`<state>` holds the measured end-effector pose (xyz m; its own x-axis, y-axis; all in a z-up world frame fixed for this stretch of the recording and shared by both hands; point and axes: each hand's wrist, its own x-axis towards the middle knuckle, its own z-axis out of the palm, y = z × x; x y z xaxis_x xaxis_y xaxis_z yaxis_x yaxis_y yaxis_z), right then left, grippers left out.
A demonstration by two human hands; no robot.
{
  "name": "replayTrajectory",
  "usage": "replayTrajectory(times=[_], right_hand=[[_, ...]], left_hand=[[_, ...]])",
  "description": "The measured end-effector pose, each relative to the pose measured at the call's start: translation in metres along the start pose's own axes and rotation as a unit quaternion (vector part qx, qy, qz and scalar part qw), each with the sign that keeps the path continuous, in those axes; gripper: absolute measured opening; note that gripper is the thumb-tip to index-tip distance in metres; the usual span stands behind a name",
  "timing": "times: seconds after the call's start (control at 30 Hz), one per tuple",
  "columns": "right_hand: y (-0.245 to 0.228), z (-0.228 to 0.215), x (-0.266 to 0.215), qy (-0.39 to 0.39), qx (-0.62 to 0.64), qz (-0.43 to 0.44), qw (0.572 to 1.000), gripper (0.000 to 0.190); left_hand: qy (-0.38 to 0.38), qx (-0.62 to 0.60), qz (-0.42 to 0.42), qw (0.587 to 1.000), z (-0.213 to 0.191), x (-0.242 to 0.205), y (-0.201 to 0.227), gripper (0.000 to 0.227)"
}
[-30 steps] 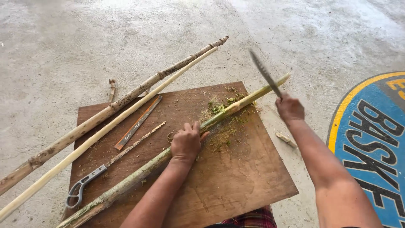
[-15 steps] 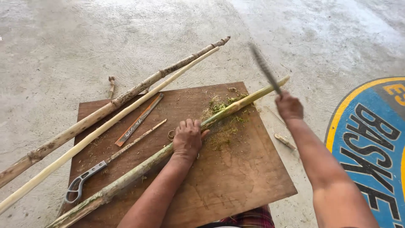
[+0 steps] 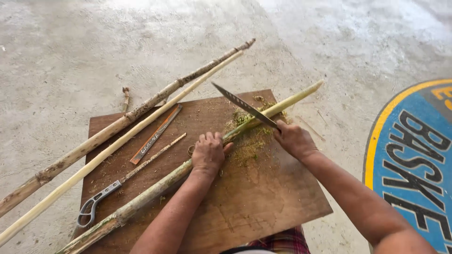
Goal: The person is scraping a long wooden stick with a knife on a wooden board.
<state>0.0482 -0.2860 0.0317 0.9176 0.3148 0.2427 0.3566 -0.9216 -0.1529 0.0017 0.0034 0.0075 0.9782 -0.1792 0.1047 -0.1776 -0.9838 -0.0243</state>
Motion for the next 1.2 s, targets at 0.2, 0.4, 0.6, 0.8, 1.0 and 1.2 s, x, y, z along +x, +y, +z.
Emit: replayTrajectory(times=[0.2, 0.4, 0.6, 0.8, 1.0, 1.2], right_hand=[[0.1, -0.025, 0.021, -0.018, 0.001, 0.319, 0.948, 0.03], [0.047, -0.002, -0.001, -0.004, -0.039, 0.192, 0.981, 0.028], [-0.001, -0.009, -0.037, -0.054, -0.011, 0.073, 0.996, 0.034], [0.099, -0.008, -0.012, 0.089, -0.1, 0.186, 0.973, 0.031], [-0.013, -0.017, -0.04, -0.079, -0.041, 0.122, 0.989, 0.032], [-0.001, -0.026, -0.028, -0.081, 0.028, 0.164, 0.983, 0.032]], left_hand=[[0.039, -0.044, -0.018, 0.998, 0.002, -0.001, 0.001, 0.061], [0.016, -0.045, -0.009, 0.999, 0.004, 0.003, -0.002, 0.06], [-0.002, -0.053, -0.016, 0.998, -0.002, 0.003, -0.002, 0.063], [0.04, -0.048, -0.012, 0.998, 0.011, 0.003, -0.002, 0.06], [0.011, -0.053, -0.016, 0.998, 0.008, 0.006, -0.003, 0.063], [0.023, -0.023, -0.011, 0.999, 0.016, 0.0, 0.005, 0.058]])
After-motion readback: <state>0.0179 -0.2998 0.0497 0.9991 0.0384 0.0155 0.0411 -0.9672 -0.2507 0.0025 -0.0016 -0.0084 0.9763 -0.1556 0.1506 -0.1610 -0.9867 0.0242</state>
